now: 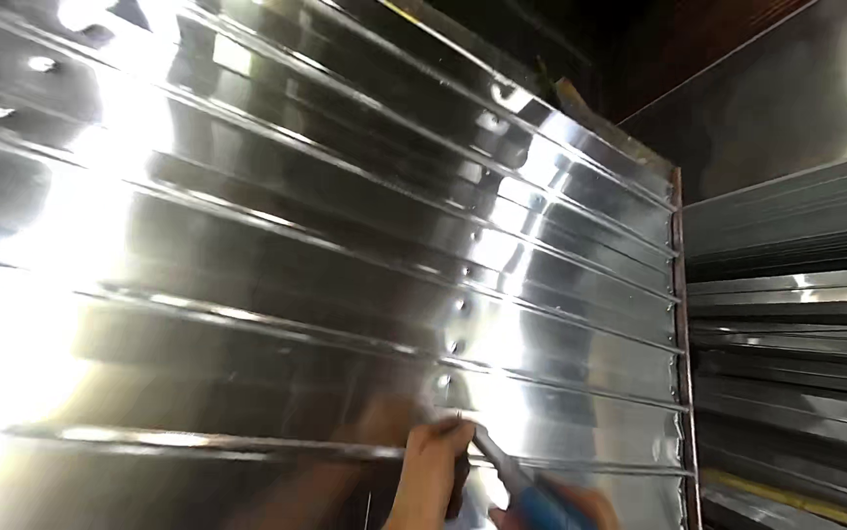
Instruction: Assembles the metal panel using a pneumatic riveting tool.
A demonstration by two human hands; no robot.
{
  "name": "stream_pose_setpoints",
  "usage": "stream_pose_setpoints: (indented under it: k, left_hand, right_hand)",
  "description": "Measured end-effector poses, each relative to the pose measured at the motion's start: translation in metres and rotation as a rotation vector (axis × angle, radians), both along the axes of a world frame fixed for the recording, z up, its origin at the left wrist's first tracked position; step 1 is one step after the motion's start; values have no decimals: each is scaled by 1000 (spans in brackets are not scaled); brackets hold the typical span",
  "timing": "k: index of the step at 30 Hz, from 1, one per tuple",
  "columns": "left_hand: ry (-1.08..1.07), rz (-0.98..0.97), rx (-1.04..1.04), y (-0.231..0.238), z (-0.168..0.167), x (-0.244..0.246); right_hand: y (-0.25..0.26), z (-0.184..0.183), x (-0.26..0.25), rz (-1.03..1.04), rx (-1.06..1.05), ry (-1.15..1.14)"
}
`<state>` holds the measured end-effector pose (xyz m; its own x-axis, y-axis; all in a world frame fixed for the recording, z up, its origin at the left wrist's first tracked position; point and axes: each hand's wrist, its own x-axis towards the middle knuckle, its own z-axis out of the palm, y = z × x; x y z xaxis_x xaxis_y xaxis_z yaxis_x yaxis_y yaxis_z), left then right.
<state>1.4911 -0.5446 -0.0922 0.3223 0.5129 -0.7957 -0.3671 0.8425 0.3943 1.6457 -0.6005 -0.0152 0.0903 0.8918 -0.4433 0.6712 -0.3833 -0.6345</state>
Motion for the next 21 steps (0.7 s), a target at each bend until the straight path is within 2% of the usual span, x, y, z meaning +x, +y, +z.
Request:
stream_pose_setpoints:
  k: [3, 5, 8, 10, 12, 15, 17, 19, 21]
  left_hand:
    - [-147, 83, 19, 100, -16, 41]
    - [-171, 120, 88, 154, -25, 59]
    - [-59, 10, 253, 196, -40, 50]
    - [83, -36, 375, 203, -49, 21]
    - [334, -6, 587, 198, -57, -26]
    - [983, 46, 938, 176, -71, -118]
    - [1300, 84, 1024, 163, -79, -169]
    - [1428, 83, 1079, 156, -89, -196]
    - [1480, 59, 1230, 151, -99, -195]
  right_hand:
    - [106, -27, 33, -19, 119, -71]
    - [172, -38, 48, -10, 109, -117]
    - [242, -47, 50, -5, -13, -88]
    - [266, -55, 47, -12, -83, -67]
    - [276, -58, 43, -21, -138, -47]
    - [281, -56, 38, -15, -200, -32]
    - [290, -46, 33, 62, -268, -28]
    - [308, -29, 28, 227, -316, -69]
    - [327, -24, 27, 374, -369, -147]
